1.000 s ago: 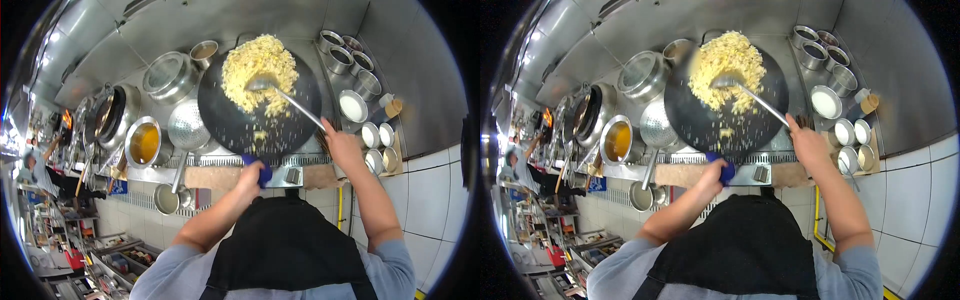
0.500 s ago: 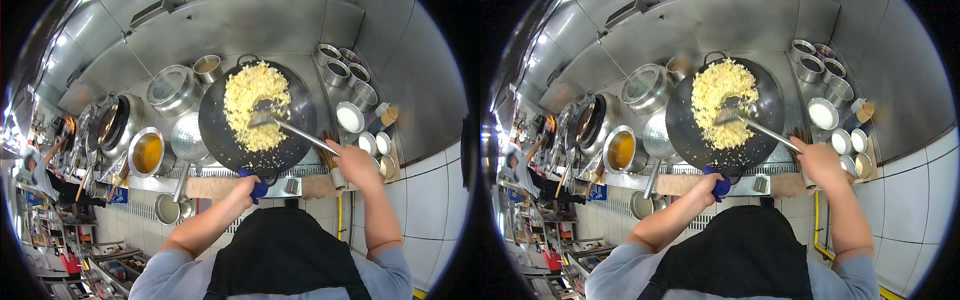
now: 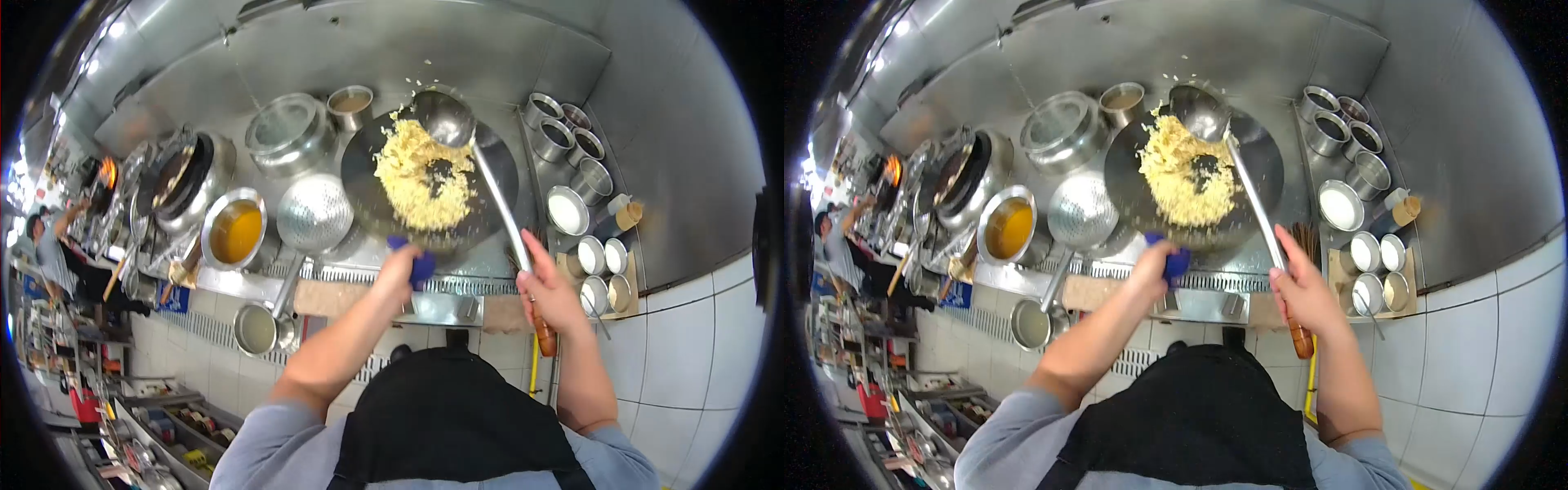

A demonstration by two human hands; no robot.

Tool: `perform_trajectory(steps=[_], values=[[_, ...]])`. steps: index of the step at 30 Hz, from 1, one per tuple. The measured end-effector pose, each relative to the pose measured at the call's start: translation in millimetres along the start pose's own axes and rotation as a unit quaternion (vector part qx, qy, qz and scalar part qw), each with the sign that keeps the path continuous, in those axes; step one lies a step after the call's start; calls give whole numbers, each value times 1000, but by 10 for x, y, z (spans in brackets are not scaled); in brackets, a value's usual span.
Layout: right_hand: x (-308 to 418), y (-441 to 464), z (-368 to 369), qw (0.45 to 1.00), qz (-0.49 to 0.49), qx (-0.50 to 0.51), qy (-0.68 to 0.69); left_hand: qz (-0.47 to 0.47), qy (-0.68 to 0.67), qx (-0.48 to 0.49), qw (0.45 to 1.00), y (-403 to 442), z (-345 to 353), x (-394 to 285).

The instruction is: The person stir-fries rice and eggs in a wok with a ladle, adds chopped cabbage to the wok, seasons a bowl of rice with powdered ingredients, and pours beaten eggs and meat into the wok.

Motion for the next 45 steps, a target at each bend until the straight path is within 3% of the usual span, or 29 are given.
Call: perform_trajectory(steps=[2, 3, 4, 8, 9, 11, 14, 15, 16, 18, 20, 21, 22, 24, 25, 28, 29, 30, 33, 36, 38, 41, 43, 45], values=[[336, -34, -8, 990, 4, 30, 136, 43, -4, 55, 998, 215, 239, -271], [316, 87, -11, 971, 13, 64, 230, 43, 20, 9, 999, 246, 320, -390], [200, 285, 5, 973, 9, 70, 220, 50, 10, 11, 999, 231, 311, -398], [-706, 1302, 192, 925, 156, 84, 337, -4, 6, 65, 998, 219, 303, -107], [-566, 1364, 179, 975, 145, 25, 166, -19, -4, 89, 996, 98, 319, -43], [-347, 1525, 174, 981, 58, -47, -177, -33, -17, 107, 994, -75, 246, 41], [-165, 1269, 167, 997, 25, -19, -73, -38, -17, 92, 995, -143, 117, 122], [-116, 1175, 223, 994, 70, 32, 74, -38, -27, 87, 995, -151, 86, 142], [-235, 1289, 225, 994, 76, 36, 72, -46, -33, 79, 995, -205, 43, 212], [-504, 1694, 267, 961, 144, 82, 222, -46, -21, 70, 996, -245, 39, 228], [-318, 1818, 267, 981, 127, 38, 143, -35, -6, 91, 995, -260, 74, 192], [-135, 1768, 169, 995, 50, -32, -87, -33, -16, 116, 993, -254, 60, 186], [86, 1639, 108, 946, -27, -98, -309, -37, -15, 112, 993, -311, 47, 210], [106, 1135, -67, 973, -24, -62, -223, -22, -82, 73, 994, -390, 60, 85], [-26, 945, -155, 994, 2, -12, -105, -18, -84, 74, 994, -354, 64, 22], [-458, 886, -238, 982, 114, 83, 122, -39, -135, 115, 983, -242, 4, 40], [-606, 1024, -250, 981, 133, 69, 122, -59, -120, 168, 977, -146, 46, 70], [-637, 1270, -261, 981, 143, 56, 119, -64, -20, 190, 980, -256, 132, -19], [-183, 1755, -371, 976, -5, -49, -212, -66, 10, 194, 979, -198, 348, -22], [21, 1811, -584, 948, 5, -169, -268, -59, 6, 124, 991, -63, 443, -59], [-259, 2112, -589, 873, -59, -255, -411, -61, -11, 91, 994, 126, 413, -32], [-559, 1947, -71, 949, -11, -99, -300, -55, -39, 80, 995, 298, 439, -69], [-517, 1554, -56, 927, -93, -68, -358, -57, -45, 59, 996, 340, 441, -79], [-507, 1065, -175, 903, -101, -82, -409, -58, -56, 55, 995, 337, 407, -84]])
Point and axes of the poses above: each hand's wrist, its own y-axis towards the middle knuckle, its own z-axis out of the palm, x = y × z, the point moved 7 cm from there along y, towards the middle knuckle, and after that the axes turned 12 degrees about -y, right-handed, at the moved point
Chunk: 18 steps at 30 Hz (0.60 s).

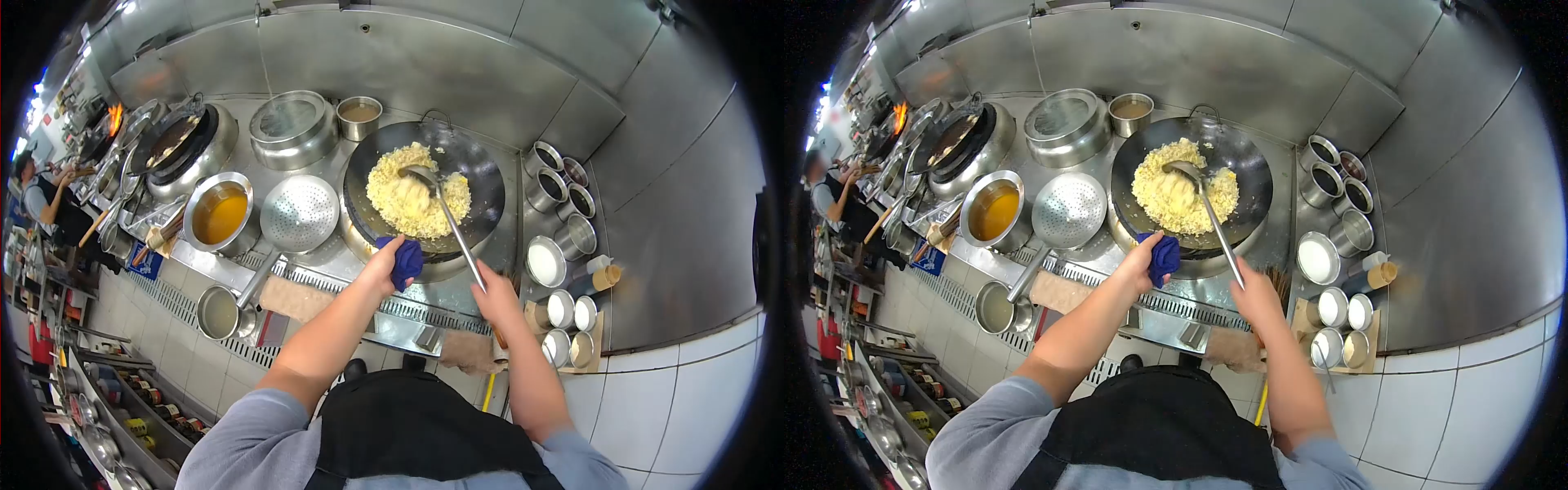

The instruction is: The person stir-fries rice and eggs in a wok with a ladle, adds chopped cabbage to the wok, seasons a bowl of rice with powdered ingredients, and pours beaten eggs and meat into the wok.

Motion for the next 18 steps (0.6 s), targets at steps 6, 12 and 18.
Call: perform_trajectory(steps=[6, 12, 18], values=[[-874, -635, -275, 971, 163, -28, -172, -7, -37, -7, 999, 180, 29, -77], [-511, -858, -961, 997, -5, 75, 1, 77, -50, -53, 994, -485, 96, 275], [-356, -287, -537, 989, -39, 134, -45, 75, -34, -31, 996, -295, 41, 112]])
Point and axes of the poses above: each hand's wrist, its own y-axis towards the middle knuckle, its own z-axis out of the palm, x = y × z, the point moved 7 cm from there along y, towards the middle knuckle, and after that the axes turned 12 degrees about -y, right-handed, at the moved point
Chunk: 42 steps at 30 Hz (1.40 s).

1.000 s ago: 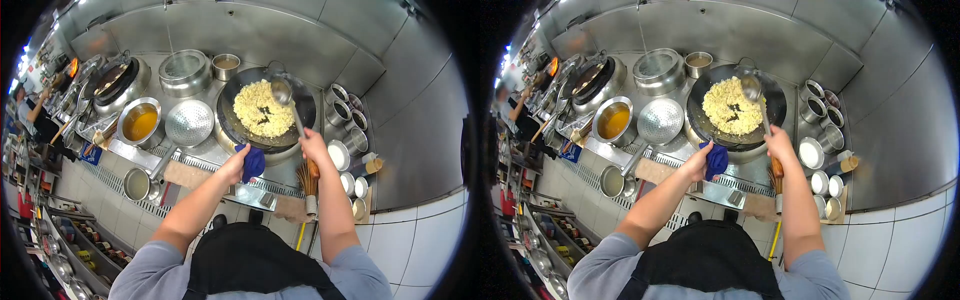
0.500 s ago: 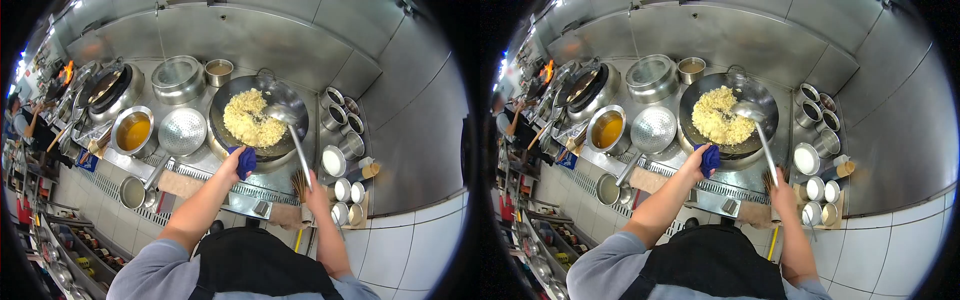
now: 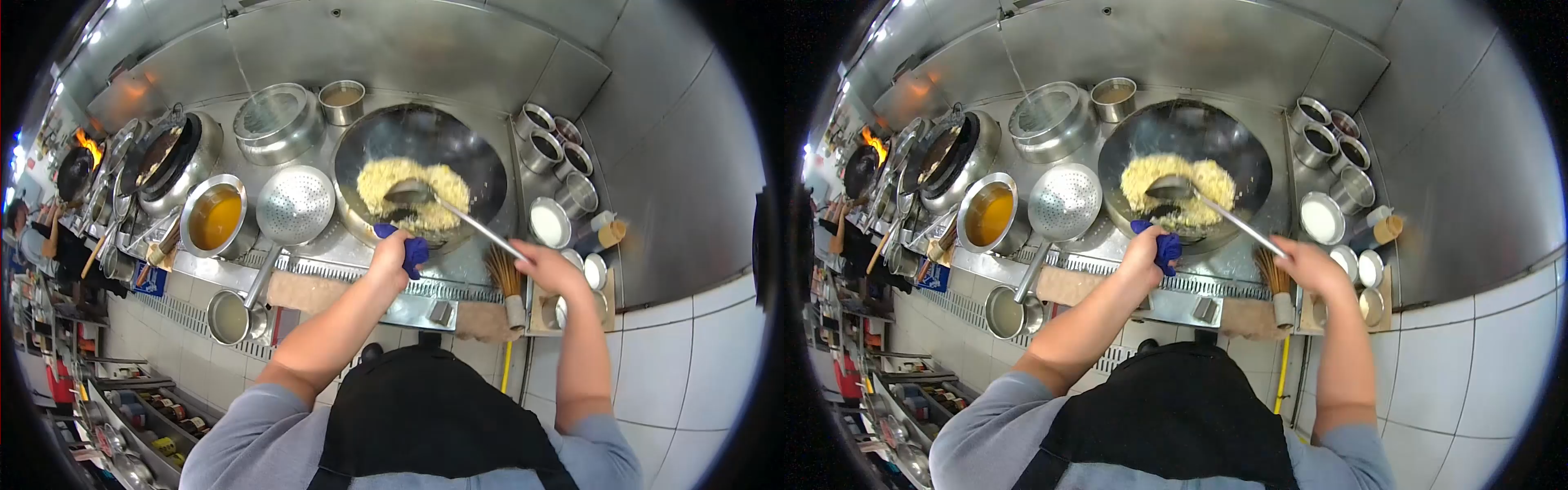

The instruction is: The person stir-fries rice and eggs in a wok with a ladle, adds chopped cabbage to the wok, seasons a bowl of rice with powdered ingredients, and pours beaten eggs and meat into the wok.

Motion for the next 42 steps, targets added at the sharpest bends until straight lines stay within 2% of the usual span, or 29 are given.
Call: perform_trajectory(steps=[1, 2, 3, 5, 6, 7, 8, 9, 11, 13, 15, 16, 17, 19, 21, 23, 25, 27, 29, 31, 33, 34, 36, 37, 38, 39, 40, 41, 42], values=[[113, 112, -2, 996, 66, -24, -61, 0, 7, -3, 1000, 126, -218, 118], [192, 189, 41, 984, 135, -50, -109, 53, 53, -5, 997, 188, -471, 201], [317, 192, 114, 984, 137, -53, -100, 104, 101, -4, 989, 139, -653, 240], [483, 95, 79, 955, 171, -159, -182, 52, 134, -36, 989, -240, -813, 353], [422, 35, 97, 950, 147, -207, -180, 25, 131, -44, 990, -488, -669, 289], [428, -7, -3, 950, 148, -210, -177, -5, 125, -56, 991, -638, -591, 288], [423, -129, -78, 958, 152, -185, -160, 8, 67, -36, 997, -286, -719, 353], [445, -297, -144, 965, 156, -152, -143, -30, 54, -3, 998, -312, -519, 229], [496, -533, -405, 985, 108, -125, -56, -2, 16, -13, 1000, -148, -206, -32], [446, -611, -601, 988, 100, -105, -45, 6, 11, -10, 1000, -248, 3, -194], [424, -619, -496, 997, 66, 6, -43, 8, 13, -5, 1000, -386, 232, -352], [374, -467, -333, 996, 85, 22, -14, -3, 15, -14, 1000, -431, 208, -307], [378, -279, -210, 998, 63, -20, -5, 6, 1, -11, 1000, -319, 150, -278], [448, -22, -1, 979, 164, -45, -114, 28, 37, 17, 999, -60, -171, -77], [621, 64, 110, 959, 198, -84, -186, 38, 87, -15, 995, 169, -601, 158], [659, -148, 68, 959, 198, -118, -168, -29, 161, -61, 985, -63, -710, 239], [597, -226, 36, 959, 187, -146, -153, 10, 171, -62, 983, -342, -494, 139], [496, -362, 16, 955, 156, -241, -78, 43, 90, -3, 995, 97, -470, 158], [601, -216, -57, 959, 181, -203, -77, 37, 73, 9, 997, 245, -150, -51], [562, 33, 46, 949, 229, -125, -175, -9, 109, 20, 994, 419, 43, -232], [429, 349, 291, 953, 209, -51, -215, -24, 161, 70, 984, 459, -38, -258], [415, 408, 336, 952, 201, -56, -222, -14, 149, 71, 986, 360, -92, -305], [381, 427, 392, 943, 213, -65, -249, -30, 21, 93, 995, 119, -236, -300], [566, 332, 341, 928, 161, -131, -310, 6, 74, 79, 994, 59, -465, -325], [785, 214, 265, 918, 95, -203, -328, 83, 175, 89, 977, 43, -733, -409], [940, 84, 273, 923, 25, -265, -279, 188, 324, 37, 926, 84, -1066, -544], [1079, -54, 316, 918, -50, -321, -226, 292, 458, -34, 839, -9, -1308, -660], [1091, -82, 553, 960, -58, -238, -136, 293, 489, -63, 819, -244, -1384, -732], [1129, -127, 847, 986, -66, -145, -44, 285, 580, -83, 758, -276, -1509, -710]])
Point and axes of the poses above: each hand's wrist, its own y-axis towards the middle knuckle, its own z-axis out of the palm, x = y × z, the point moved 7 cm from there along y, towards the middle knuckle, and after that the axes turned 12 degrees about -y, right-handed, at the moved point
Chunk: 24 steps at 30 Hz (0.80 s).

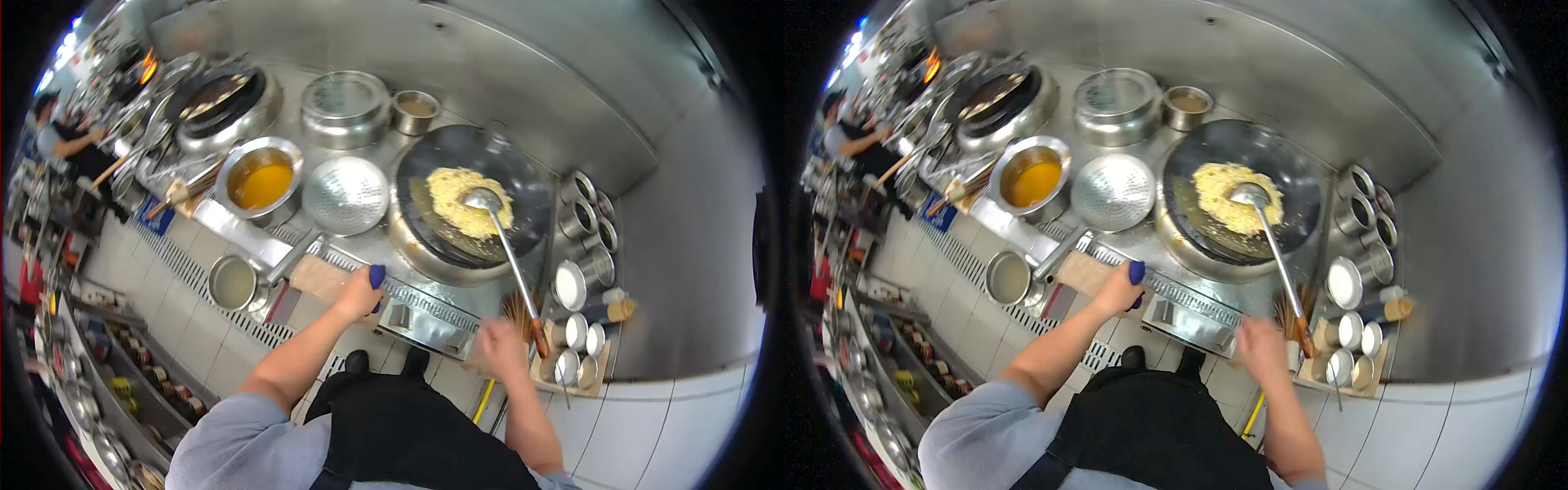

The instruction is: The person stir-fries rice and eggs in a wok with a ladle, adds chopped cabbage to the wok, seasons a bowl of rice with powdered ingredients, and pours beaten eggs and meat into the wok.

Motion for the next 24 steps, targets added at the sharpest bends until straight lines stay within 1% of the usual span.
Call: perform_trajectory(steps=[1, 2, 3, 4, 5, 6, 7, 8, 9, 10, 11, 12, 13, 14, 15, 16, 17, 18, 19, 20, 21, 22, 23, 24], values=[[105, -123, 320, 989, 10, 100, 104, 2, 112, 11, 994, -56, -46, 144], [201, -278, 674, 957, 18, 206, 203, -18, 110, -9, 994, -115, -116, 263], [160, -438, 1162, 940, -18, 328, 96, -11, 139, 24, 990, -145, -56, 304], [83, -593, 1588, 898, -62, 436, -19, -7, 168, 52, 984, -153, 2, 347], [105, -655, 1746, 887, -88, 449, -56, -4, 171, 39, 985, -130, 47, 385], [121, -751, 1908, 872, -119, 465, -92, 11, 154, 47, 987, -182, 29, 262], [145, -838, 2106, 856, -169, 480, -97, -17, 151, 61, 986, -207, 30, 252], [43, -775, 2293, 885, -120, 447, -54, -5, 220, 78, 972, -222, 68, 250], [-78, -698, 2485, 907, -69, 414, -10, -5, 241, 49, 969, -314, 15, 94], [-192, -673, 2720, 892, -78, 444, 12, -40, 262, 62, 962, -428, -70, -66], [-318, -672, 2954, 876, -83, 475, 30, -56, 247, 40, 967, -429, -13, -13], [-311, -697, 3106, 862, -123, 492, 24, -30, 266, -15, 963, -460, 9, -39], [-421, -658, 3200, 865, -50, 498, -44, -1, 288, -68, 955, -544, -23, -91], [-613, -661, 3313, 863, 24, 493, -110, 29, 289, -99, 952, -691, -88, -216], [-776, -683, 3566, 856, -7, 504, -112, 63, 295, -124, 945, -839, -157, -332], [-1104, -695, 3956, 840, 36, 536, -80, 35, 305, -137, 942, -1006, -247, -279], [-1273, -711, 4227, 820, 80, 564, -53, 89, 274, -155, 945, -1230, -307, -337], [-1197, -798, 4298, 816, 51, 572, -60, 145, 243, -176, 943, -1470, -353, -401], [-1093, -691, 4176, 915, -17, 382, -129, 123, 254, -194, 940, -1710, -395, -331], [-925, -572, 3956, 967, -82, 166, -176, 40, 236, -181, 954, -1967, -404, -120], [-824, -431, 3946, 965, -107, 168, -169, -41, 212, -168, 962, -2257, -392, 85], [-919, -342, 4026, 947, 74, 308, -58, -108, 197, -179, 958, -2582, -362, 302], [-901, -480, 4132, 864, 253, 432, 52, -173, 182, -189, 950, -2944, -326, 477], [-762, -490, 4185, 865, 236, 439, 55, -223, 148, -218, 938, -3366, -338, 506]])
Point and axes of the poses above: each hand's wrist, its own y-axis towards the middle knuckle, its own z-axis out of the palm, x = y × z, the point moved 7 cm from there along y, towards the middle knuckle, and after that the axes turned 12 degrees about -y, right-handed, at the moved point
